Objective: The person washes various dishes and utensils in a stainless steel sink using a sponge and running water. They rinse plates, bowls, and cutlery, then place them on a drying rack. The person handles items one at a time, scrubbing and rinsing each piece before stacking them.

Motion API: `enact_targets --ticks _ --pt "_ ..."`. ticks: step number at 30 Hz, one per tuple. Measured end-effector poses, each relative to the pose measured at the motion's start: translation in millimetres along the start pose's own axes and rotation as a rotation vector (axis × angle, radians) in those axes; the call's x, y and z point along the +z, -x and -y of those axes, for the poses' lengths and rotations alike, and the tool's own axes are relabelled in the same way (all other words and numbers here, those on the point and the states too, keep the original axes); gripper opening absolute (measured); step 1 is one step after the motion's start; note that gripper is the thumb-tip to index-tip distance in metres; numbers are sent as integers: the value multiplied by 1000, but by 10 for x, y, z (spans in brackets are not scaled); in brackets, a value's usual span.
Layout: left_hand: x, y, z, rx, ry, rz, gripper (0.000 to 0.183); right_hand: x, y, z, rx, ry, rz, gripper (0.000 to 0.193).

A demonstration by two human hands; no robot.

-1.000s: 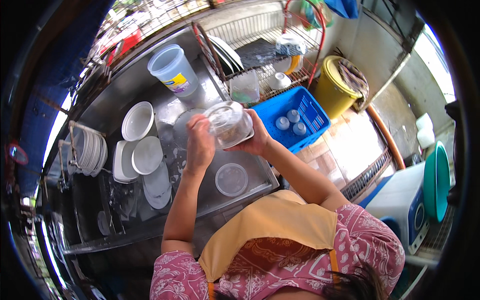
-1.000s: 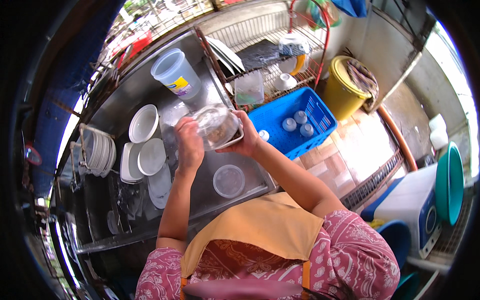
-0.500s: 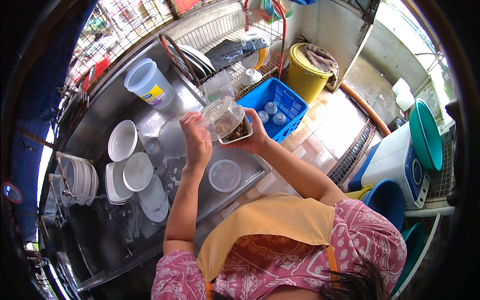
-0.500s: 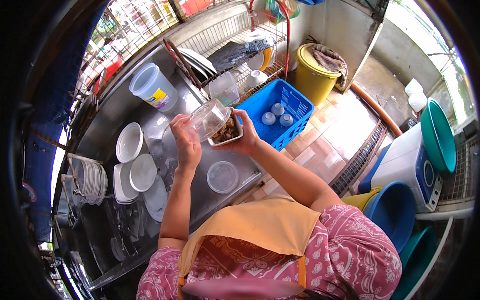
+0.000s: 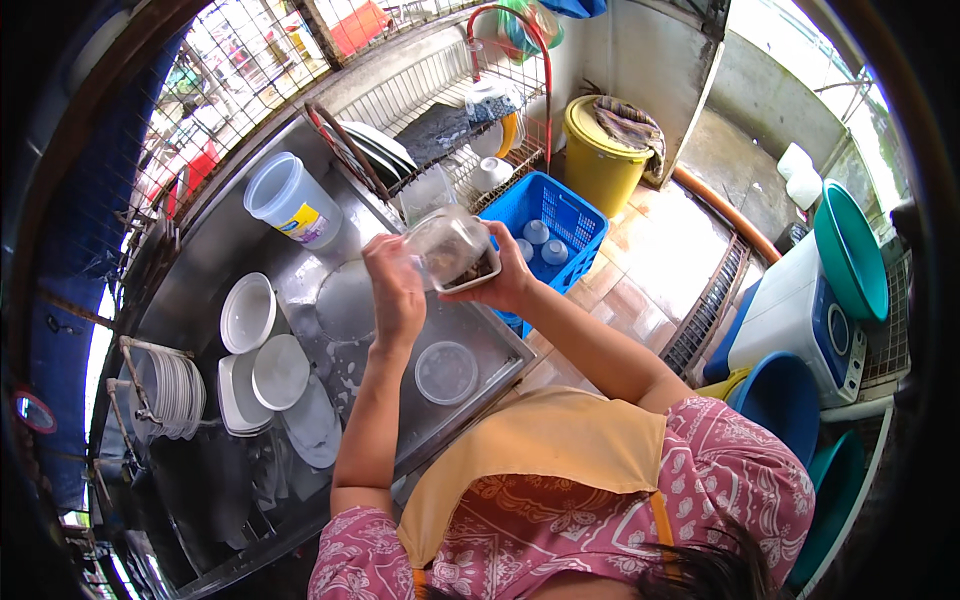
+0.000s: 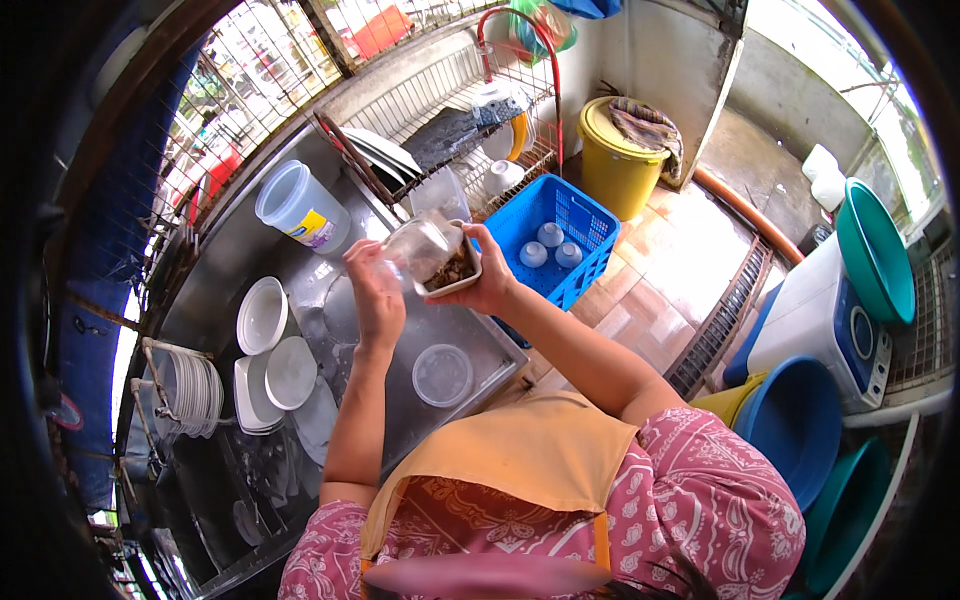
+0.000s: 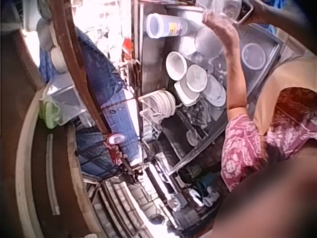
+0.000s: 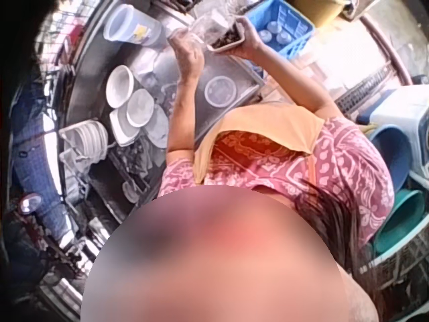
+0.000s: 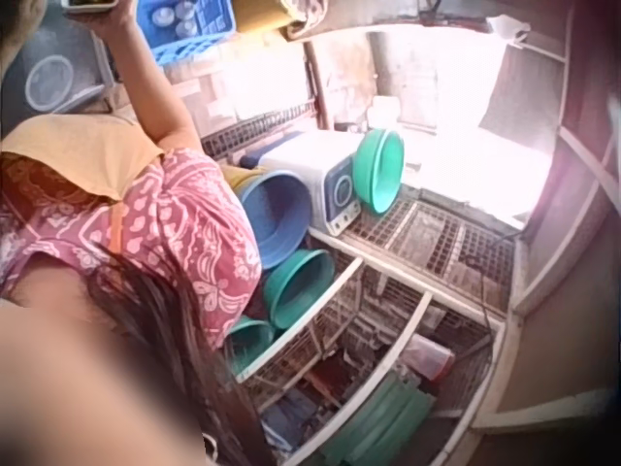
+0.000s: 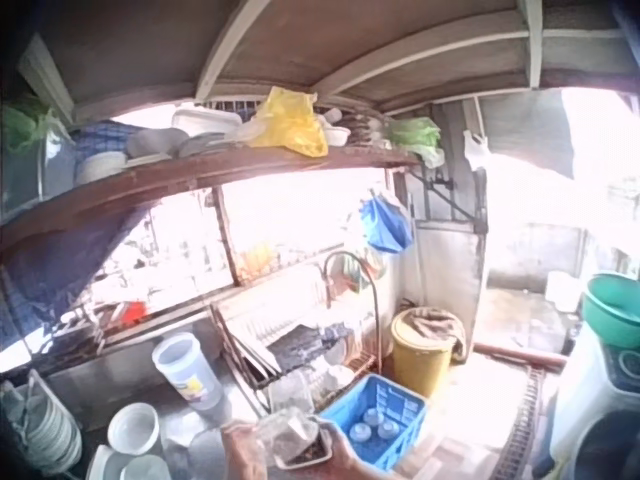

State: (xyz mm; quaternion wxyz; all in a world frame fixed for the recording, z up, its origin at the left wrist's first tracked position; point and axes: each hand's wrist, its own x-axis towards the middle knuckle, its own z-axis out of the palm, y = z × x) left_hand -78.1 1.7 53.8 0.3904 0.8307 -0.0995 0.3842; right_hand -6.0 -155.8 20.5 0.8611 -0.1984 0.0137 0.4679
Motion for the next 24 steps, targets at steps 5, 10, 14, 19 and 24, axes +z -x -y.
enact_targets --ticks 5,10,14,19,24 --pt "-207 297 429 -760 881 -296 35 -218 -184 77 49 -47 134 68" --pt "-624 1270 1074 -1341 853 -195 40 -476 -155 400 56 -23 140 69" --pt "-706 1289 718 -1200 -598 13 87 -850 -141 965 43 -53 161 67" --pt "47 253 466 -830 -206 -208 71 -1158 -44 1992 -13 111 49 64" --pt "1660 -1148 -55 -410 -5 238 101 -746 -263 2833 62 252 121 66"
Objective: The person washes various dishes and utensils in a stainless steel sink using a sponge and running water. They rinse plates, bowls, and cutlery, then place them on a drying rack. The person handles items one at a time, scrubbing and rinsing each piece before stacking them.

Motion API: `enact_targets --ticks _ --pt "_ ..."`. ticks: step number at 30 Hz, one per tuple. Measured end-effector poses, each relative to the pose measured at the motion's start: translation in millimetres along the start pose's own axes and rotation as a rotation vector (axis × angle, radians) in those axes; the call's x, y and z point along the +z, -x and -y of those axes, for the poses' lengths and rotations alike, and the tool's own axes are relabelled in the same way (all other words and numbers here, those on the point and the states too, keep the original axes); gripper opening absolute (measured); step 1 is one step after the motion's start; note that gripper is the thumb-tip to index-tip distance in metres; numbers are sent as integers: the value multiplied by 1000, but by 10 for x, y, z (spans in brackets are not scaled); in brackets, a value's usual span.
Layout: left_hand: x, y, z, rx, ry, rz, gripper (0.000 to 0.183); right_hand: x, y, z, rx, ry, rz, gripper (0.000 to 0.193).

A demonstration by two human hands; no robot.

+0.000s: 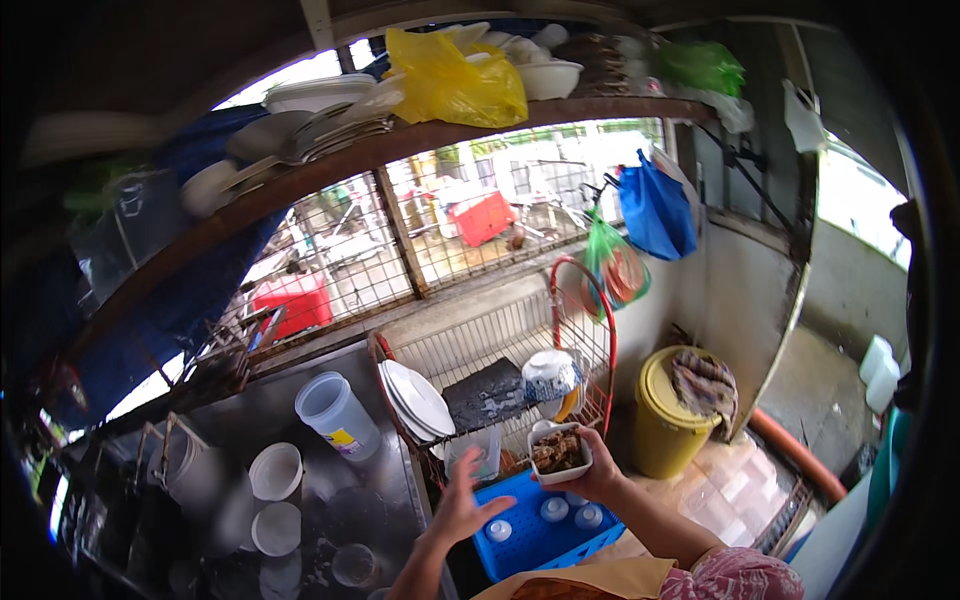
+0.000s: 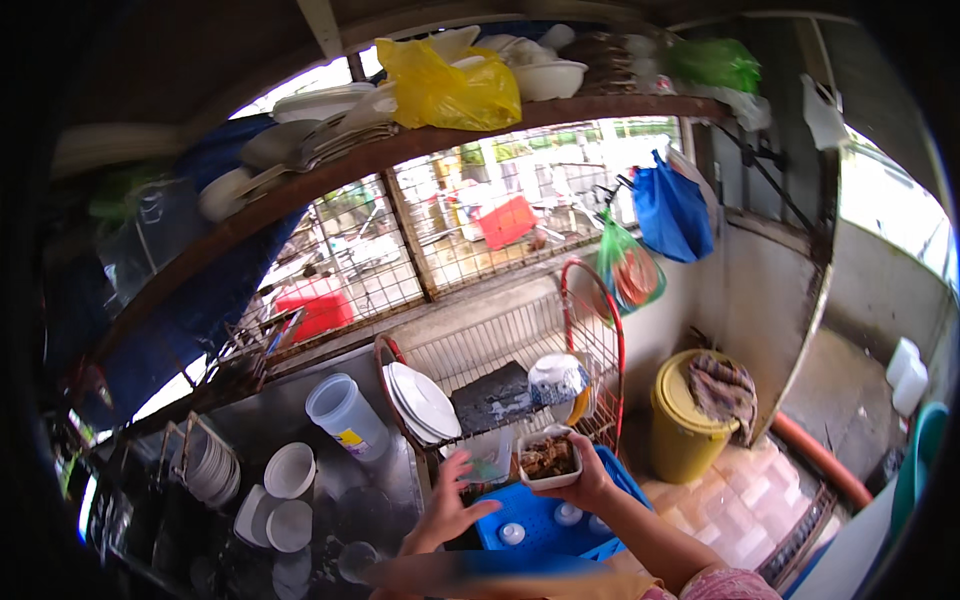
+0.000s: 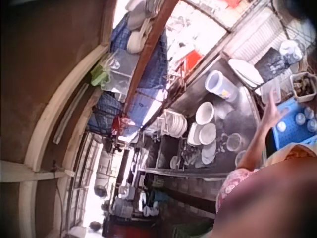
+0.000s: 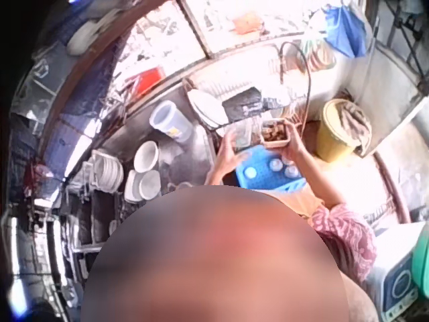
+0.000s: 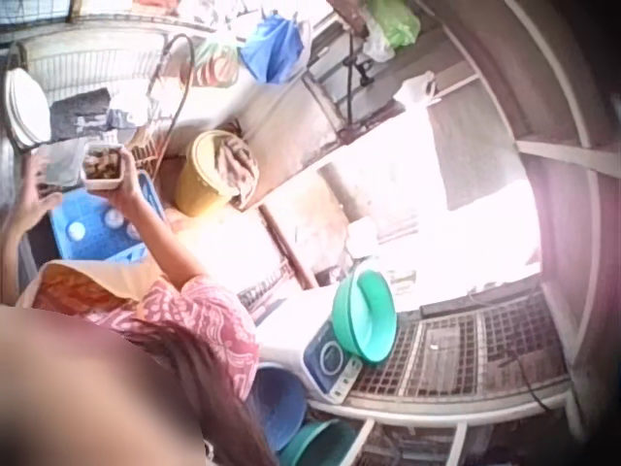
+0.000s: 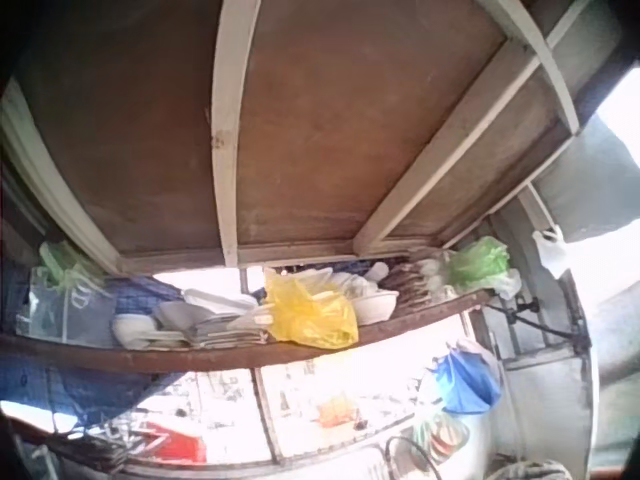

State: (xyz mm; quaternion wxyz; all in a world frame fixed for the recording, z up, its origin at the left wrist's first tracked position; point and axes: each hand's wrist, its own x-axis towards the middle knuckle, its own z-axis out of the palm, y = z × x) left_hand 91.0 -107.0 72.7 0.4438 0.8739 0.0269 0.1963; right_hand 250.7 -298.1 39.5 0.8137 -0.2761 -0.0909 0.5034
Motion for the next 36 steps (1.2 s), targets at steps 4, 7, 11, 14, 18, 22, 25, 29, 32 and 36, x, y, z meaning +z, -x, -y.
enact_targets --ticks 4,7,11,14,18,22,25,29,32,36 --pt "356 -796 -418 328 45 -69 120 421 -206 653 58 103 172 59" --pt "231 -1105 -691 318 394 -139 117 931 -310 1024 67 165 217 59" --pt "-272 -1366 -1084 357 570 -318 111 1590 -584 1335 172 250 522 61" --pt "-754 -1468 -1267 362 438 -406 102 2007 -828 1375 243 293 625 65" --pt "-1101 -1564 -1369 423 435 -412 93 2302 -995 1441 133 363 686 66" --pt "-1252 -1614 -1264 386 490 -367 90 2279 -854 1289 -256 493 619 71" --pt "-1057 -1850 -1179 391 635 -208 92 2008 -812 1500 -620 908 545 87" --pt "-773 -2195 -1299 380 591 -45 94 1858 -625 1847 -791 1157 215 104" --pt "-417 -2705 -1498 407 748 149 100 1676 -394 2397 -886 1364 -44 95" --pt "-155 -3414 -2047 429 776 282 108 1771 -59 3102 -982 1351 -92 76"
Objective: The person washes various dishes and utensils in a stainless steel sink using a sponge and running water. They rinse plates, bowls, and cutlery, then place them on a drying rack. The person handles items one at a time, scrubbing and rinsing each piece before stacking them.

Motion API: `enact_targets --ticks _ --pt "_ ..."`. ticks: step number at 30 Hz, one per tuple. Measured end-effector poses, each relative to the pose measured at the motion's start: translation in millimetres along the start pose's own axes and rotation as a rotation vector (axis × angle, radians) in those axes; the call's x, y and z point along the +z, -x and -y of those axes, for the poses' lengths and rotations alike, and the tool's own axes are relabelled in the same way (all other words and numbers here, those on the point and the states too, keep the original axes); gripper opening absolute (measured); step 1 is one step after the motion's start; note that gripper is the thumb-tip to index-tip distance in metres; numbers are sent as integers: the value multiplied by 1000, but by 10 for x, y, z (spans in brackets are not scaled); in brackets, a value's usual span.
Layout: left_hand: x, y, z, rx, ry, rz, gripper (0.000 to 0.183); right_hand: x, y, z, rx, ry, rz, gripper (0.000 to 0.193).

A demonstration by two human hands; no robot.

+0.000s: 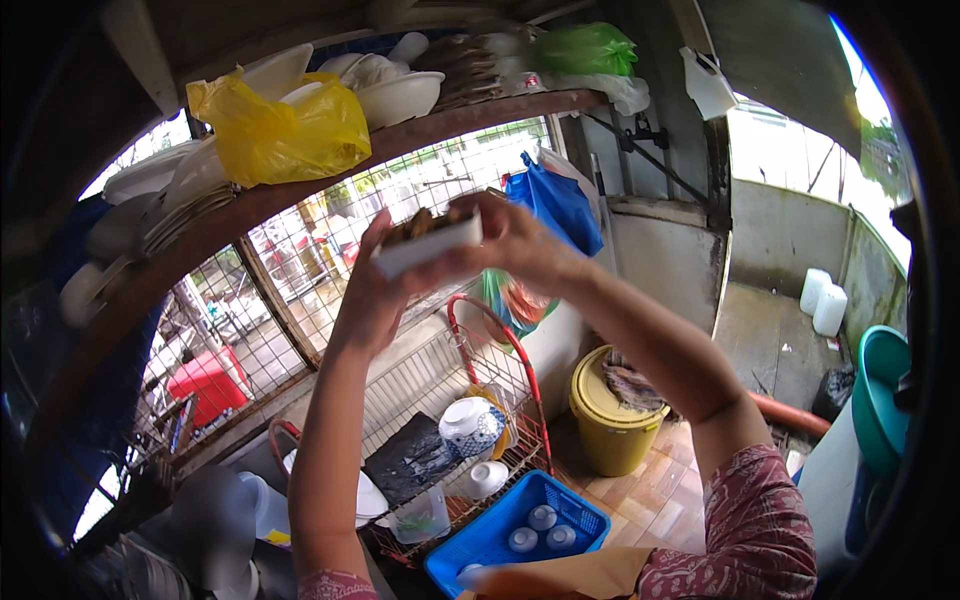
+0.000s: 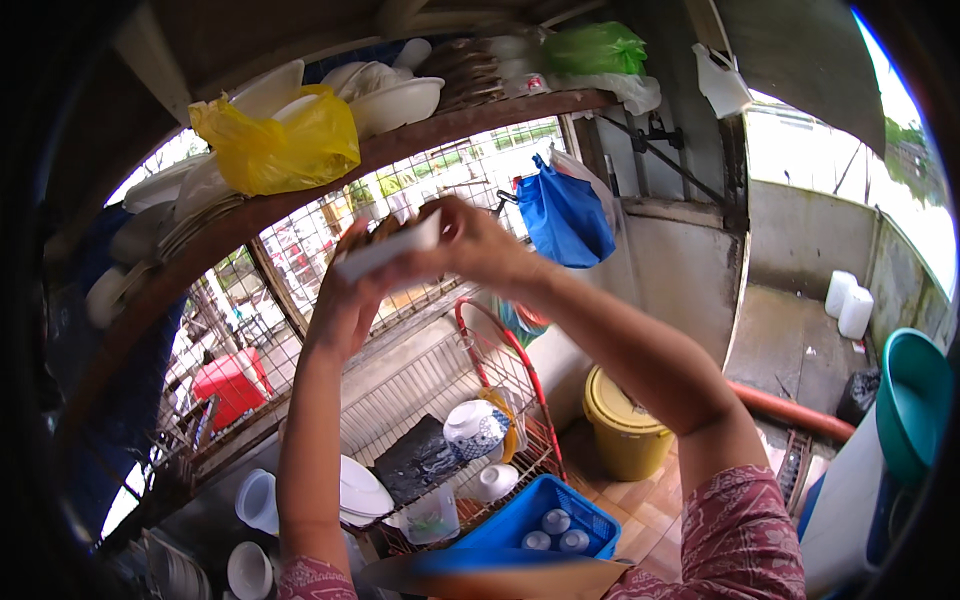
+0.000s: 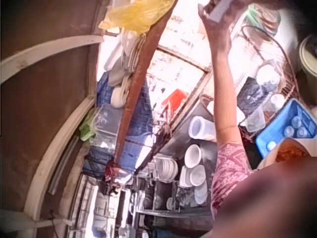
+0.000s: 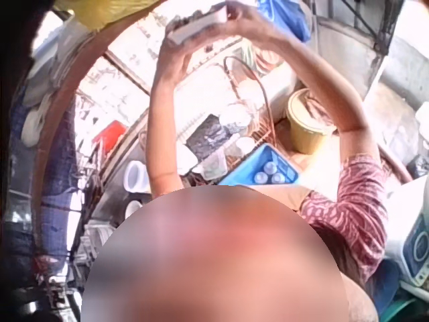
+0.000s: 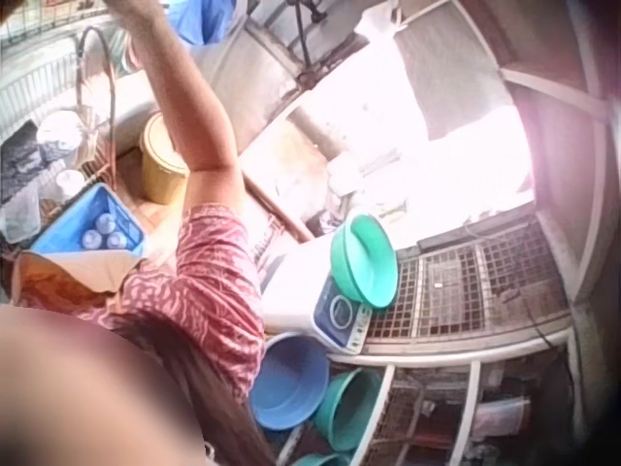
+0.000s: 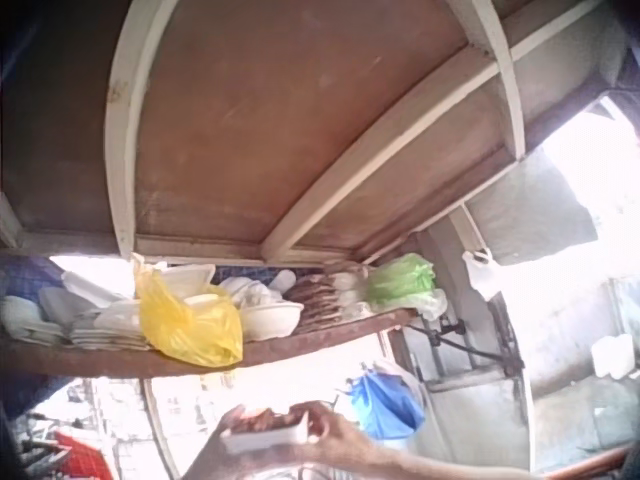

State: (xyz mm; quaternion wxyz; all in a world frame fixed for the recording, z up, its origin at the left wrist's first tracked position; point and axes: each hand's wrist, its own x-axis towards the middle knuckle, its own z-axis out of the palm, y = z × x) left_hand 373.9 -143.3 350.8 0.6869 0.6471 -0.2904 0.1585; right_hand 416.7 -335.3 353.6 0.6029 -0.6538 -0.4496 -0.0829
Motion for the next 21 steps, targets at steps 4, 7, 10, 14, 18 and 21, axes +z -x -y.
enact_targets --ticks 4,7,10,14,18,21 --pt "218 -604 74 -6 130 57 117 -581 -481 16 -47 -151 -38 59" --pt "315 -594 340 82 -405 -108 112 -1082 -1101 -220 -207 90 -177 52" --pt "457 -136 539 85 -740 -64 98 -1516 -1589 -163 -219 441 -339 51" --pt "514 609 722 -163 -931 -239 86 -1878 -2317 -514 -228 503 -407 60" --pt "494 1340 505 -362 -1009 -423 69 -1949 -2864 -929 -132 499 -660 89" --pt "588 1827 222 -476 -970 -653 64 -1919 -3081 -1129 7 597 -498 110"
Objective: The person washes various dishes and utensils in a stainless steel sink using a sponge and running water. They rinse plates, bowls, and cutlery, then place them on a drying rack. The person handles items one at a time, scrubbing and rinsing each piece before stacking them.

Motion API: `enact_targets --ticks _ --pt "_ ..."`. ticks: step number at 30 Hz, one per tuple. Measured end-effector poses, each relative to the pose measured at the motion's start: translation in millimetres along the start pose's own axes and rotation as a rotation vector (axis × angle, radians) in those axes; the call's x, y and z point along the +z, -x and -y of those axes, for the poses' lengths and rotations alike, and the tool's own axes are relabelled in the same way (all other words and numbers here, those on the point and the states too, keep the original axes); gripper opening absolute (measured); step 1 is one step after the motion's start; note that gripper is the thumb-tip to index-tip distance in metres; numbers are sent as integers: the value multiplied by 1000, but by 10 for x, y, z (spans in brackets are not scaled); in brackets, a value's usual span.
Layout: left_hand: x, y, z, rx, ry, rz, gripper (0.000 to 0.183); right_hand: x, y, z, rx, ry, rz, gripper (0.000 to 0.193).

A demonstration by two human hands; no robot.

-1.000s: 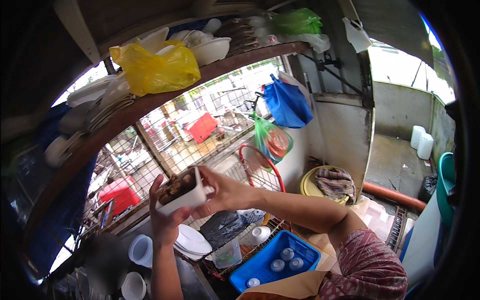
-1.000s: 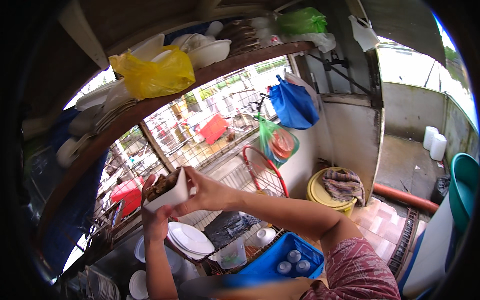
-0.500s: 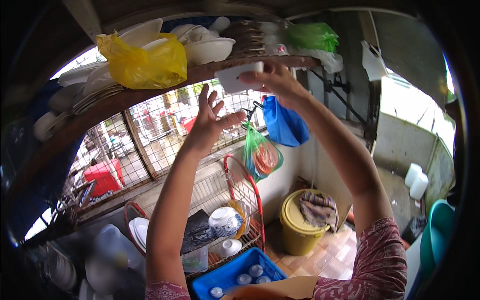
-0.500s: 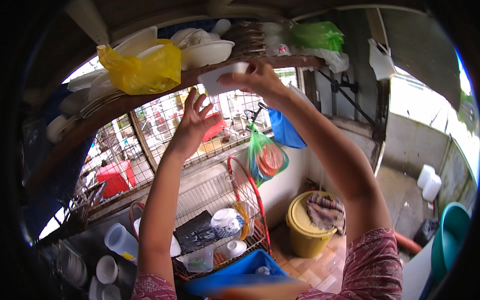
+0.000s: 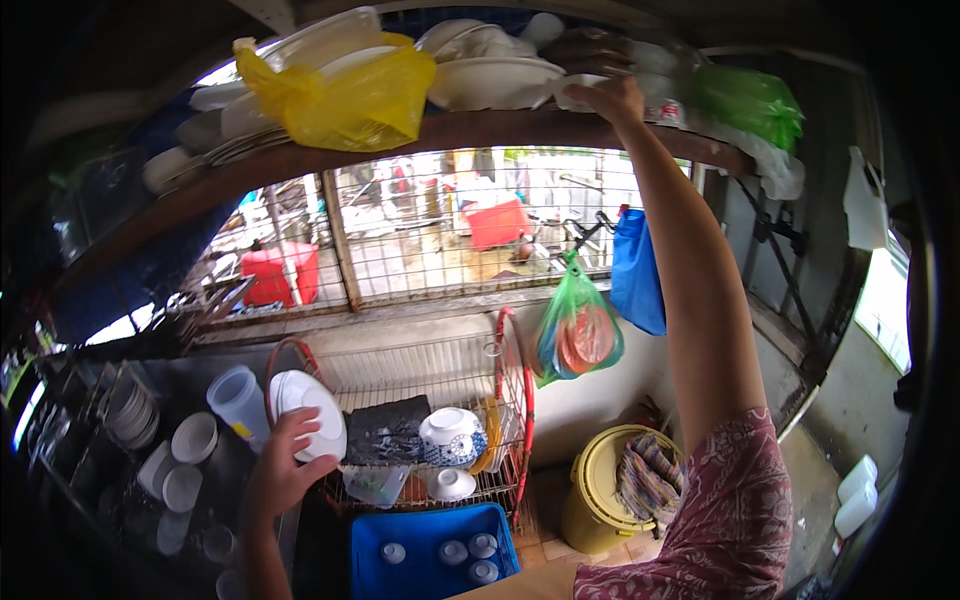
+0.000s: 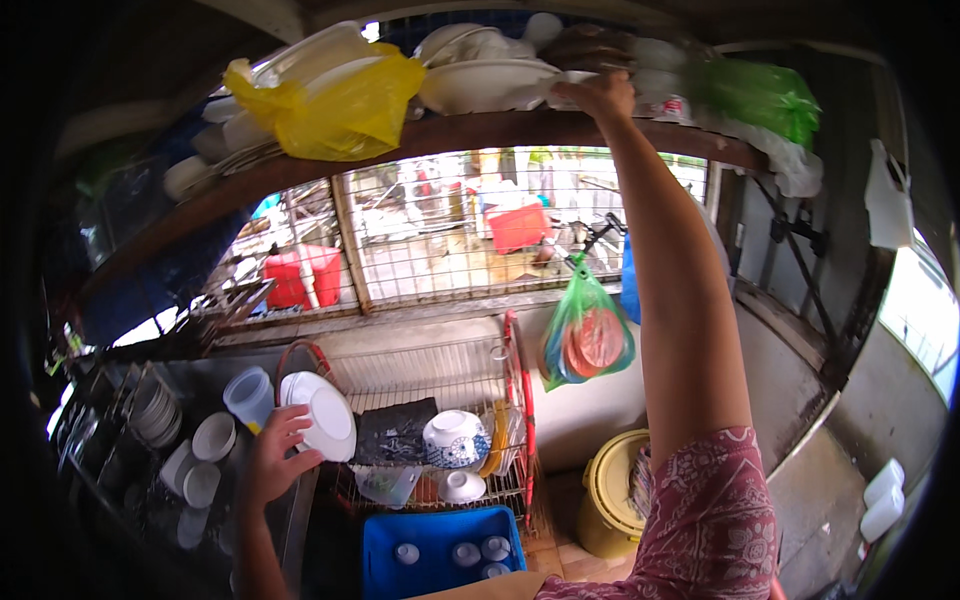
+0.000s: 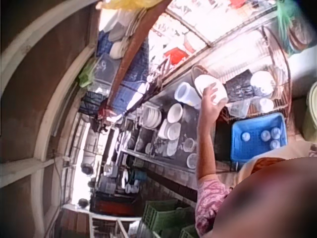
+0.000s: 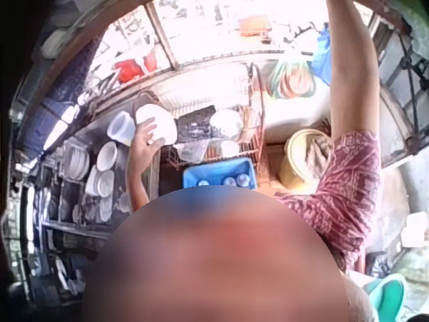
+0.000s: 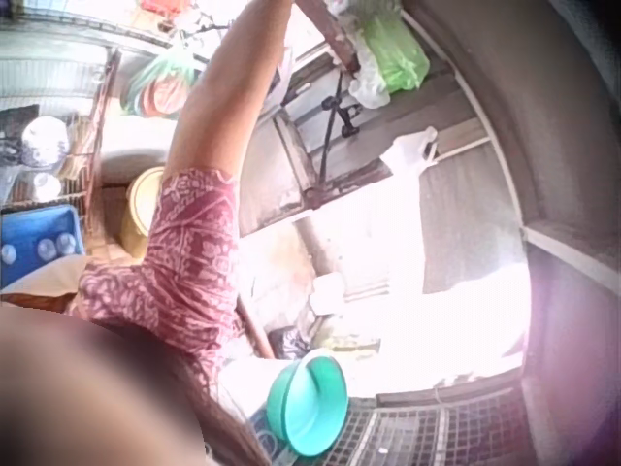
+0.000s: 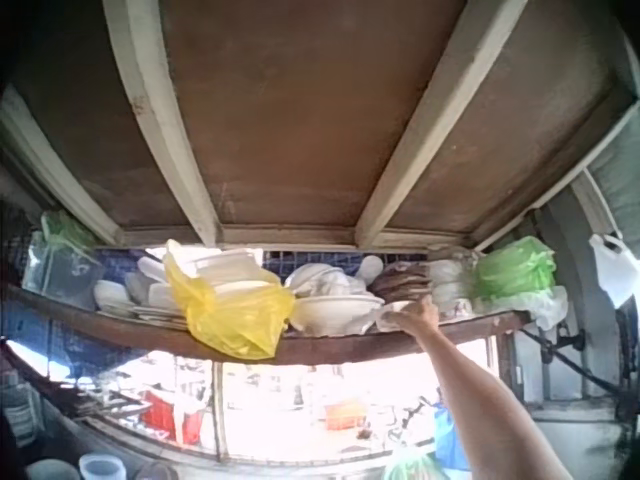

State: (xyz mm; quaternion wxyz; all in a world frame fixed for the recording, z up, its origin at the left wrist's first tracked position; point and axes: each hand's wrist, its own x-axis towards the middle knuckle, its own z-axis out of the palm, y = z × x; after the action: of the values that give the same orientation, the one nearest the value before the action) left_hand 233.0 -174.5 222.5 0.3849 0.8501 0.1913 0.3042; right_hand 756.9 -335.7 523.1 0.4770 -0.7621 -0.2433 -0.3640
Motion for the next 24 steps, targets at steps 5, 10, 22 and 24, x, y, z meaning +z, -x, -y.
enact_targets --ticks 5,10,22,24 --pt "-548 1025 -155 -240 -30 -269 66 512 -284 20 -106 44 60 100" --pt "-844 1911 297 -197 59 -457 76 470 340 -367 -306 174 -227 74" --pt "-2472 5409 1069 -628 -149 -1062 34 1156 8228 2314 -164 -885 1308 38" --pt "-2486 5534 1545 -658 -173 -873 32 1304 8831 2580 -346 -703 1360 47"
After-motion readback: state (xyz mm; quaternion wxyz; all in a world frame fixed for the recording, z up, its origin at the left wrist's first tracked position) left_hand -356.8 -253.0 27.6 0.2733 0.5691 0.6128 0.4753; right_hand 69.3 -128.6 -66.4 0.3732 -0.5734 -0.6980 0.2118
